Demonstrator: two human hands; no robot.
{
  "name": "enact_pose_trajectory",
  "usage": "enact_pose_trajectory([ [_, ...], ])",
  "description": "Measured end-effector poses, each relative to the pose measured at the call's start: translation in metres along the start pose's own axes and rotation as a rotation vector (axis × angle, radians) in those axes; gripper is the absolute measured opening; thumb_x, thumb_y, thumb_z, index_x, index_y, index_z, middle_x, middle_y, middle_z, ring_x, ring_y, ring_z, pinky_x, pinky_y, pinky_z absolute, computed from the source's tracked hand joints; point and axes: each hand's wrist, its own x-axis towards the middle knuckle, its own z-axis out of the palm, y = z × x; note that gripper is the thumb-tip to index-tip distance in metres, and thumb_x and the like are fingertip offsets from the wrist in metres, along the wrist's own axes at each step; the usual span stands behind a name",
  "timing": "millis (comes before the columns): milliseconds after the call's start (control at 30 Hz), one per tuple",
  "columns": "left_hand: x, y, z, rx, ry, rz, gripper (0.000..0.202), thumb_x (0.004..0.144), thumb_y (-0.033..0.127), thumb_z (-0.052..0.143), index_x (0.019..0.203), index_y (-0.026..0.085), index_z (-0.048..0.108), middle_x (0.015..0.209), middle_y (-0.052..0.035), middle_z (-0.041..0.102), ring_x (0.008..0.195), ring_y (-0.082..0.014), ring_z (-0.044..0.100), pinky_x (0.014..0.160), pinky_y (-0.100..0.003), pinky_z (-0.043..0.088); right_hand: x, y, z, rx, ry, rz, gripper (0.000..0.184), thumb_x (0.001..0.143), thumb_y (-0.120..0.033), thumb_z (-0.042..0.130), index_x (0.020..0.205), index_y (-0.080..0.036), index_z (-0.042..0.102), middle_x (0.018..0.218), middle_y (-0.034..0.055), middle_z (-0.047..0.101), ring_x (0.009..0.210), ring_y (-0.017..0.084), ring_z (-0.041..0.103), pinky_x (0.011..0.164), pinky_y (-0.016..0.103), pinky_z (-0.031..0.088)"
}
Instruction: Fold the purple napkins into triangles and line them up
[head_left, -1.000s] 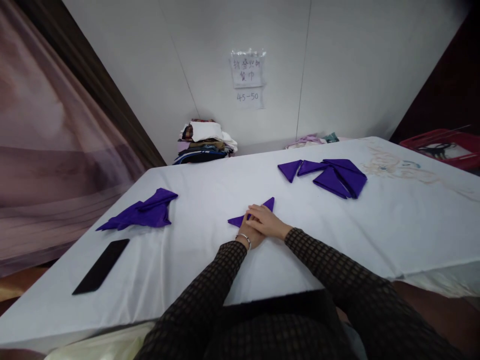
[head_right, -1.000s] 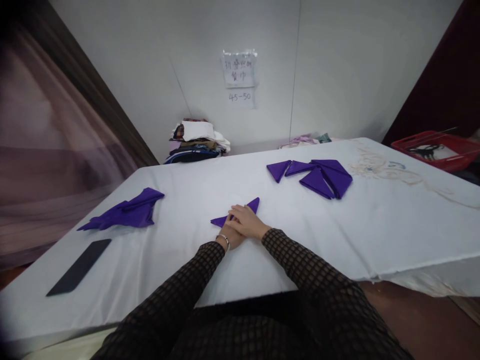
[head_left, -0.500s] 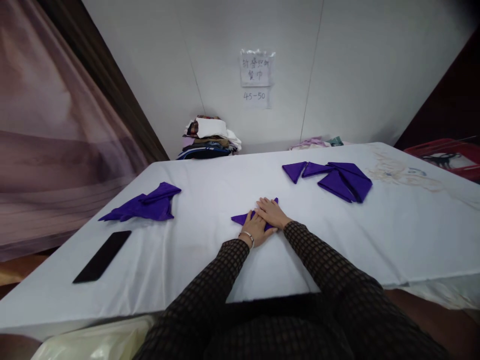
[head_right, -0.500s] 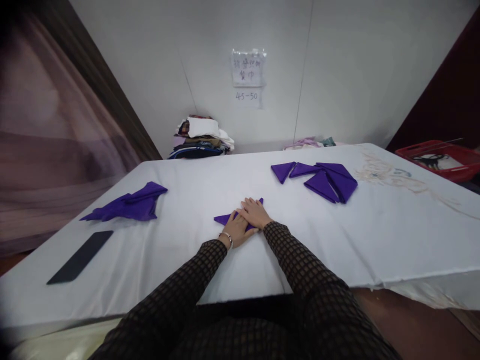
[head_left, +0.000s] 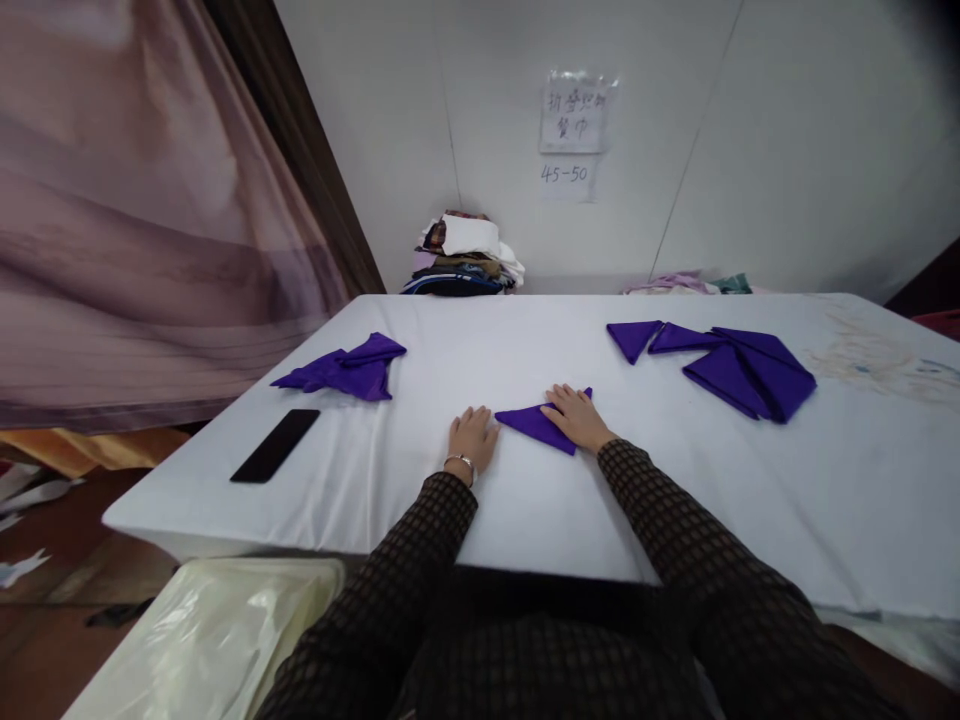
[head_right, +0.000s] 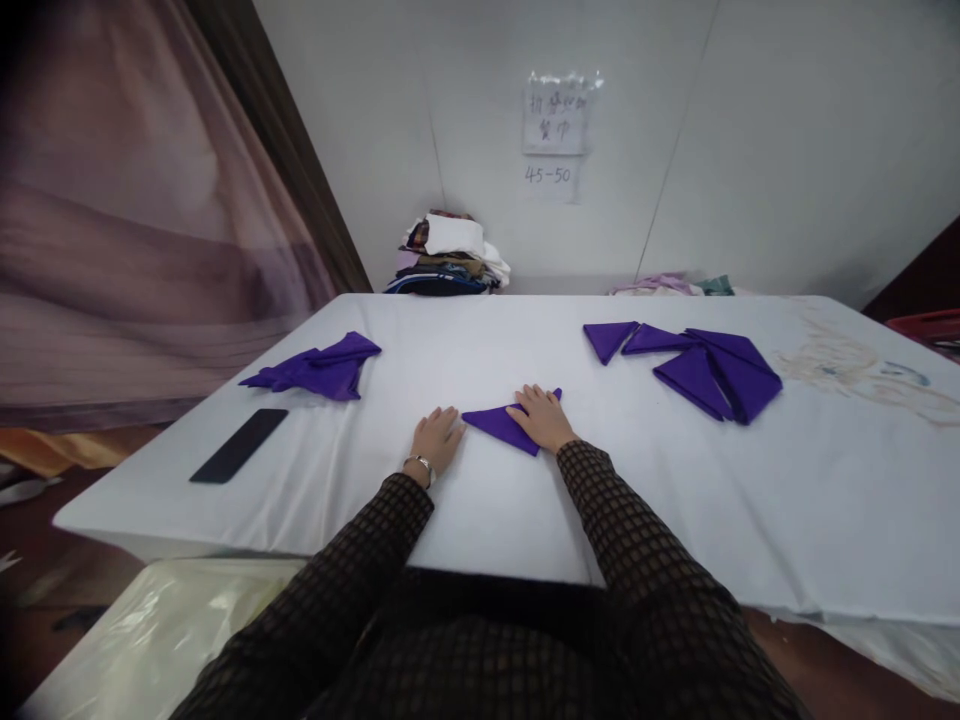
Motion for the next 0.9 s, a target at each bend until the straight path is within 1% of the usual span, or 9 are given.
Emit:
enact_pose_trajectory([
  [67,0.004,-0.005,-0.001,-0.055,0.059,-0.045,0.037,0.089,0.033,0.041,0.123,0.023,0.053,0.135,-0.0053,0.051,0.131,-0.0251,0.035,0.108,-0.048,0.025,0.000,0.001,0.001,-0.012,0.005,-0.004,0.053,0.094,-0.048,0.029,0.136,-0.017,0.041,0.146,0.0097,0.034,0.136,0.026,0.022,0.108,0.044,0.017],
  [167,0.010,-0.006,0.001,-0.137,0.128,-0.021,0.033,0.085,0.027,0.048,0.116,0.024,0.058,0.126,-0.0029,0.058,0.126,-0.0217,0.042,0.108,-0.043,0.030,0.000,0.002,0.002,-0.014,0.003,-0.007,0.056,0.094,-0.051,0.027,0.136,-0.017,0.041,0.146,0.0099,0.033,0.136,0.026,0.022,0.109,0.045,0.017],
  [267,0.015,-0.005,0.004,-0.190,0.163,0.005,0.030,0.080,0.025,0.055,0.108,0.024,0.062,0.119,-0.0022,0.062,0.121,-0.0201,0.048,0.106,-0.039,0.033,0.001,0.003,0.003,-0.013,0.004,-0.016,0.060,0.093,-0.054,0.024,0.136,-0.017,0.041,0.146,0.0101,0.033,0.136,0.027,0.022,0.109,0.046,0.017],
  [333,0.017,-0.003,0.004,-0.209,0.169,0.000,0.028,0.077,0.025,0.059,0.104,0.025,0.064,0.114,-0.0017,0.064,0.118,-0.0204,0.050,0.105,-0.039,0.033,0.001,0.005,0.003,-0.014,0.007,-0.021,0.062,0.092,-0.056,0.022,0.136,-0.017,0.041,0.146,0.0103,0.034,0.136,0.027,0.023,0.109,0.046,0.017],
  [500,0.020,0.000,0.000,-0.208,0.124,-0.009,0.021,0.074,0.027,0.062,0.095,0.027,0.066,0.107,-0.0008,0.065,0.116,-0.0221,0.050,0.105,-0.042,0.030,0.001,0.007,0.006,-0.020,0.015,-0.034,0.064,0.092,-0.058,0.020,0.137,-0.017,0.041,0.145,0.0107,0.035,0.136,0.028,0.024,0.109,0.046,0.018],
  [700,0.023,0.001,-0.005,-0.256,0.088,0.006,0.013,0.074,0.025,0.063,0.087,0.026,0.063,0.106,-0.0003,0.064,0.113,-0.0209,0.051,0.106,-0.043,0.026,0.000,0.009,0.009,-0.006,0.033,-0.049,0.066,0.091,-0.059,0.020,0.136,-0.016,0.042,0.144,0.0117,0.037,0.135,0.028,0.025,0.108,0.047,0.019],
  [800,0.025,-0.001,-0.004,-0.303,0.071,0.035,0.009,0.074,0.022,0.062,0.082,0.025,0.061,0.107,0.0006,0.064,0.119,-0.0204,0.047,0.107,-0.045,0.024,0.000,0.011,0.010,0.008,0.051,-0.063,0.066,0.091,-0.060,0.021,0.136,-0.017,0.042,0.143,0.0113,0.038,0.135,0.028,0.026,0.108,0.048,0.019],
  [900,0.027,-0.003,-0.003,-0.334,0.039,0.079,0.005,0.075,0.022,0.061,0.079,0.025,0.059,0.113,0.0005,0.063,0.125,-0.0210,0.042,0.108,-0.048,0.020,-0.001,0.011,0.010,0.016,0.063,-0.073,0.065,0.091,-0.060,0.022,0.136,-0.018,0.043,0.143,0.0109,0.039,0.134,0.028,0.027,0.107,0.048,0.020],
])
